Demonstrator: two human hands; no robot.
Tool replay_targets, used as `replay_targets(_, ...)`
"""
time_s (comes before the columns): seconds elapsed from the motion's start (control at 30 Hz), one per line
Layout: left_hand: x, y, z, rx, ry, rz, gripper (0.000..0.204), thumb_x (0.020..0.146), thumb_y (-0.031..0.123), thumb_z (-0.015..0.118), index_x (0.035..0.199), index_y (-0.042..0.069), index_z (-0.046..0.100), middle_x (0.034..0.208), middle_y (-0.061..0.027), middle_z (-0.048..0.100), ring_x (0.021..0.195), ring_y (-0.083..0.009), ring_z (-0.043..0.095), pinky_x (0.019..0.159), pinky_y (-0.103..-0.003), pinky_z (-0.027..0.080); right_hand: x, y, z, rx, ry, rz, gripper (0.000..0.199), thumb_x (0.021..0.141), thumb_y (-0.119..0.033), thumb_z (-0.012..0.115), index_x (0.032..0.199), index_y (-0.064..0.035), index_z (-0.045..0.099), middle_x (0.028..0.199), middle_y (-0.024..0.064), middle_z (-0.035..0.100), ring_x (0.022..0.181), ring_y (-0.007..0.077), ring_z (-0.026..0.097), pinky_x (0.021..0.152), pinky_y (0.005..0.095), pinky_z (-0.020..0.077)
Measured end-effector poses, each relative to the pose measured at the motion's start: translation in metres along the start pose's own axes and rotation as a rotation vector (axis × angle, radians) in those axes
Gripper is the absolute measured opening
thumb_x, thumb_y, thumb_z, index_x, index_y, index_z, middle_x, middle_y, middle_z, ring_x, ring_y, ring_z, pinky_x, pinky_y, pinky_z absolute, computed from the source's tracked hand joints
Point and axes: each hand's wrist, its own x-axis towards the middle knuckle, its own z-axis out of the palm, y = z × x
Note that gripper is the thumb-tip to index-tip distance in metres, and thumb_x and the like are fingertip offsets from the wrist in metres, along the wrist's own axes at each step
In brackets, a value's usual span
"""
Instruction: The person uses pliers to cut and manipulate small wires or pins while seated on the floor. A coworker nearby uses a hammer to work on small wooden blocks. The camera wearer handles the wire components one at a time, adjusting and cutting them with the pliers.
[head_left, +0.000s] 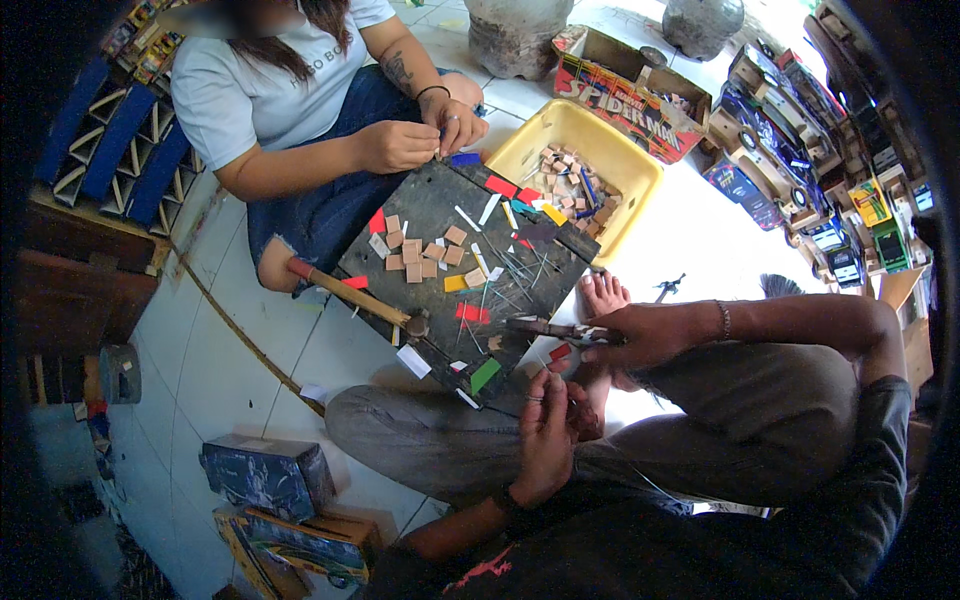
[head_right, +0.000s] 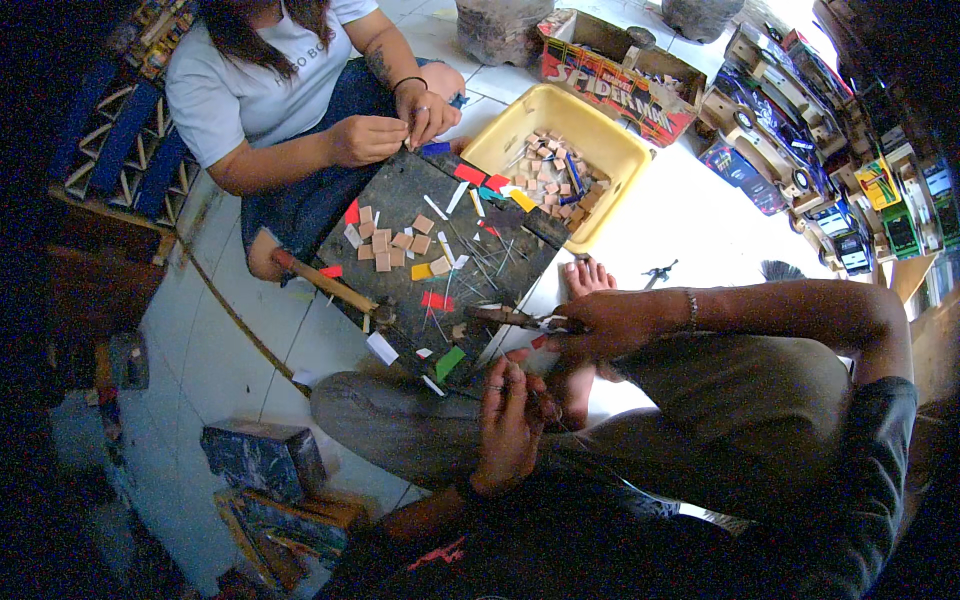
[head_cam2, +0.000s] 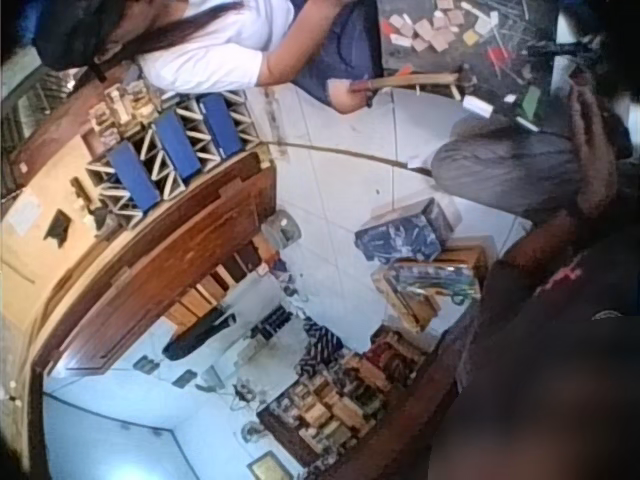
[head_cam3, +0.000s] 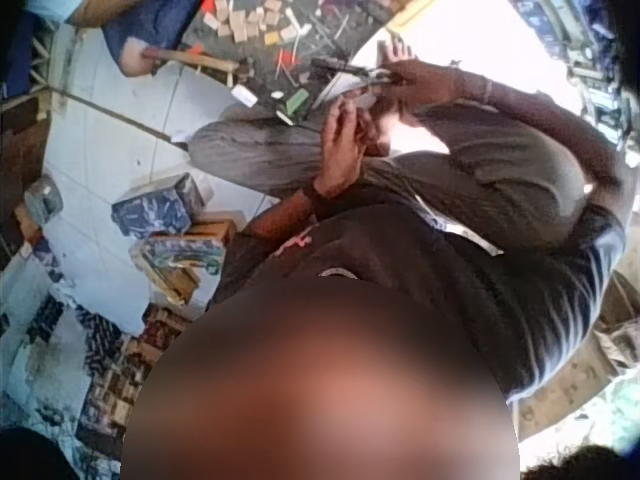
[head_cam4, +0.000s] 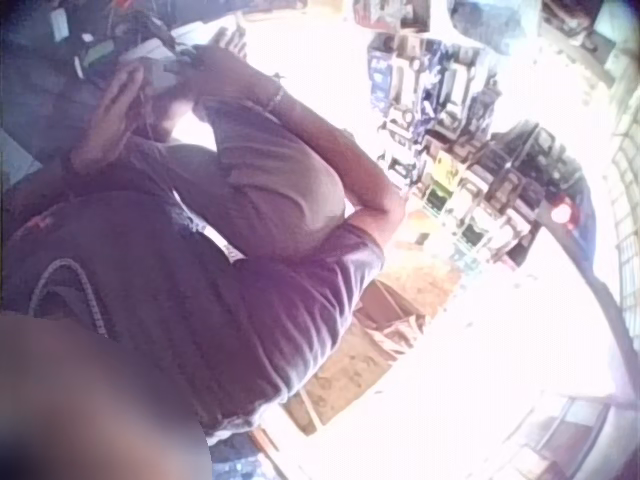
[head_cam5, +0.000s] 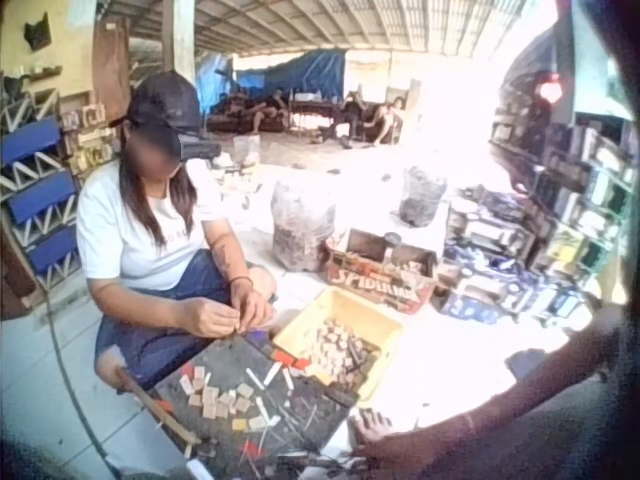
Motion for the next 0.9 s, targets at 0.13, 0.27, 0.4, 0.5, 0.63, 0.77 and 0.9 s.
replay_targets(0.13, 0.001, -0.005, 0.003, 0.005, 0.0, 0.032, 0.026, 0.104, 0.025, 0.041, 0.122, 0.008, 0.046, 0.081, -0.0016, 0.052, 0.067, -0.0104, 0.051, 0.061, -0.026, 0.045, -0.02, -0.002, -0.009, 0.092, 0.002, -0.008, 0.042, 0.097, -0.038, 0.049, 0.113, 0.0002, 0.058, 0.103, 0.0285, 0.063, 0.106, 0.0351, 0.06, 0.095, 0.0445, 0.0419)
replay_targets(0.27, -0.001, -0.007, 0.006, 0.025, 0.004, 0.056, 0.024, 0.103, 0.024, 0.041, 0.122, 0.009, 0.047, 0.08, -0.0013, 0.051, 0.066, -0.0105, 0.05, 0.061, -0.025, 0.044, -0.027, 0.002, -0.008, 0.094, -0.003, -0.092, 0.039, 0.096, -0.033, 0.052, 0.116, -0.0006, 0.056, 0.101, 0.0273, 0.064, 0.098, 0.0369, 0.063, 0.088, 0.0427, 0.0469)
replay_targets(0.4, -0.001, -0.007, 0.009, 0.027, -0.006, 0.081, 0.024, 0.103, 0.024, 0.042, 0.122, 0.01, 0.047, 0.08, -0.0014, 0.051, 0.066, -0.0104, 0.05, 0.061, -0.025, 0.044, -0.03, 0.005, -0.008, 0.033, -0.032, -0.111, 0.04, 0.096, -0.033, 0.052, 0.118, -0.0008, 0.055, 0.101, 0.0271, 0.064, 0.097, 0.0392, 0.062, 0.087, 0.0446, 0.0476)
replay_targets(0.5, -0.001, -0.006, 0.009, 0.03, -0.003, 0.077, 0.024, 0.103, 0.023, 0.042, 0.122, 0.01, 0.047, 0.08, -0.0016, 0.052, 0.065, -0.0105, 0.05, 0.061, -0.025, 0.045, -0.031, 0.005, -0.009, 0.015, -0.026, -0.135, 0.041, 0.096, -0.034, 0.052, 0.118, -0.0001, 0.055, 0.101, 0.0269, 0.064, 0.096, 0.0391, 0.062, 0.086, 0.0446, 0.0481)
replay_targets(0.63, 0.0, -0.006, 0.009, 0.03, -0.003, 0.057, 0.025, 0.103, 0.024, 0.042, 0.124, 0.01, 0.047, 0.08, -0.0019, 0.052, 0.065, -0.0102, 0.051, 0.061, -0.026, 0.046, -0.03, 0.008, -0.008, 0.017, -0.018, -0.136, 0.043, 0.095, -0.037, 0.052, 0.112, 0.0015, 0.057, 0.097, 0.0267, 0.064, 0.092, 0.0384, 0.063, 0.084, 0.0443, 0.0487)
replay_targets(0.77, 0.001, -0.004, 0.01, 0.0, -0.011, 0.045, 0.027, 0.103, 0.025, 0.043, 0.125, 0.01, 0.046, 0.08, -0.0018, 0.052, 0.065, -0.0097, 0.051, 0.062, -0.025, 0.046, -0.026, 0.012, -0.005, -0.009, -0.018, -0.168, 0.044, 0.095, -0.04, 0.053, 0.106, 0.0021, 0.059, 0.094, 0.0262, 0.063, 0.09, 0.0378, 0.063, 0.081, 0.0446, 0.0488)
replay_targets(0.9, -0.004, 0.0, 0.012, 0.053, 0.005, 0.024, 0.027, 0.103, 0.024, 0.042, 0.125, 0.009, 0.046, 0.085, -0.0025, 0.055, 0.073, -0.0119, 0.056, 0.067, -0.028, 0.05, -0.024, 0.012, -0.003, -0.019, 0.02, -0.153, 0.044, 0.095, -0.042, 0.053, 0.104, 0.0014, 0.059, 0.092, 0.0254, 0.063, 0.089, 0.0374, 0.063, 0.081, 0.0449, 0.0488)
